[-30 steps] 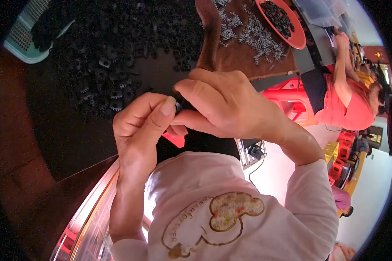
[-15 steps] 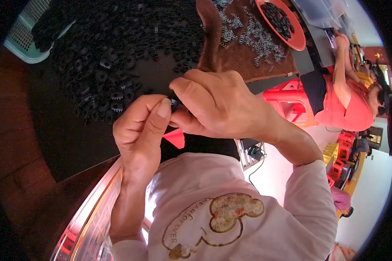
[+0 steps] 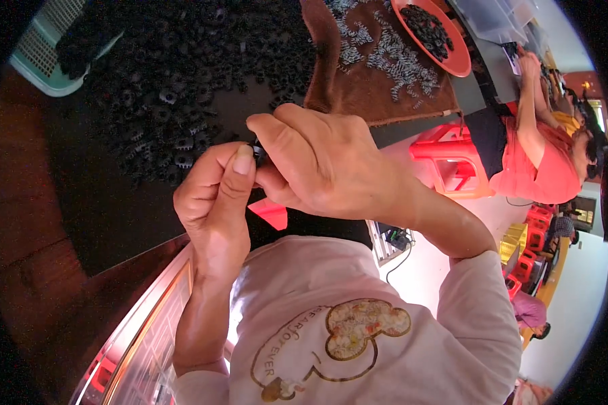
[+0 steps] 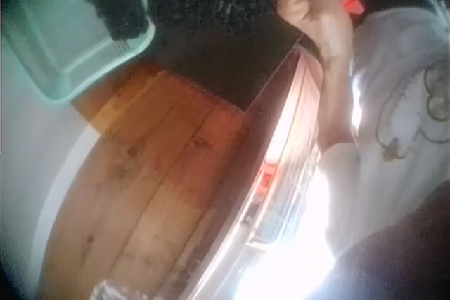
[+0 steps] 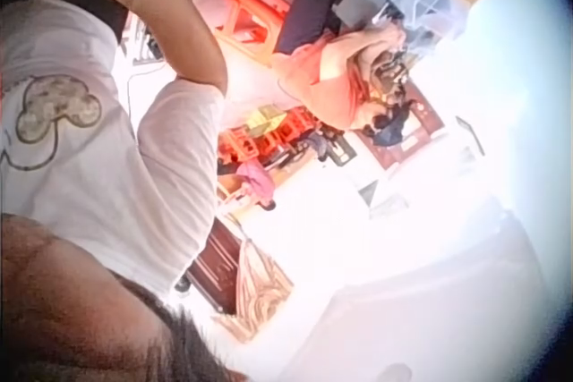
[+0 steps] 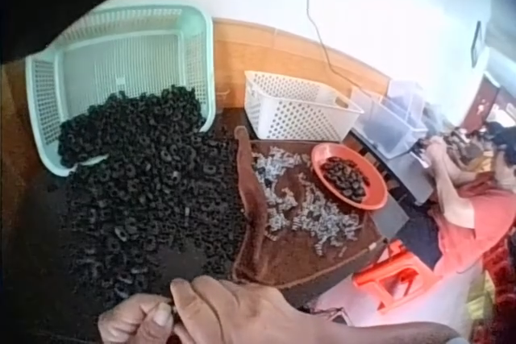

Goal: The recorder is manually assembling small black hair clips by inserting metal springs into the plastic components.

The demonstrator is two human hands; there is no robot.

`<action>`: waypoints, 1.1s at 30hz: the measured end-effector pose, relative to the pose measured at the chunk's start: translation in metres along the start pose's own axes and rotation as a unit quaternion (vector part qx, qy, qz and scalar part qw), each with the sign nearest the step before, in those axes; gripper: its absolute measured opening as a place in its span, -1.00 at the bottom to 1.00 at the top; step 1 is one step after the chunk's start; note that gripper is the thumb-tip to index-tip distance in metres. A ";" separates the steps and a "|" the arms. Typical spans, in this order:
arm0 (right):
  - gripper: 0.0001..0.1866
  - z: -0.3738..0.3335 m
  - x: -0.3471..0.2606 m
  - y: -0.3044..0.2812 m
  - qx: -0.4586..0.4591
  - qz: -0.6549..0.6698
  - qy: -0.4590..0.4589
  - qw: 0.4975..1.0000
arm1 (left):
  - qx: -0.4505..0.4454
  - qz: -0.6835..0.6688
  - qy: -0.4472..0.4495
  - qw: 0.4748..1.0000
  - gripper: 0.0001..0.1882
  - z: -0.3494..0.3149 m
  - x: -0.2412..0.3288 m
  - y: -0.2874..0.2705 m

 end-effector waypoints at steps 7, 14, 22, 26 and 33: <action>-0.62 0.003 0.007 -0.004 -0.033 0.019 0.001 0.999 | -0.046 -0.032 -0.025 0.998 -0.81 0.003 0.003 0.008; -0.75 0.003 0.008 0.001 -0.056 0.035 0.022 0.998 | -0.068 0.003 -0.045 0.997 -0.80 0.003 -0.001 0.011; -0.78 0.003 0.007 0.000 -0.046 0.017 0.021 0.999 | -0.029 0.011 -0.022 0.999 -0.80 0.002 0.003 0.006; -0.79 -0.004 0.000 0.010 -0.074 -0.010 -0.006 0.997 | -0.018 0.057 0.006 0.998 -0.79 0.000 0.005 0.003; -0.62 -0.005 0.001 0.000 -0.020 -0.023 -0.001 1.000 | -0.013 0.024 -0.006 1.000 -0.76 -0.002 -0.004 0.004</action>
Point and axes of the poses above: each hand's wrist, its own z-axis towards the middle knuckle, its own y-axis out of the palm, x = y × z, the point moved 9 cm from there along z, towards the middle knuckle, and after that the axes turned 13 degrees about z, right-handed, at the moved point
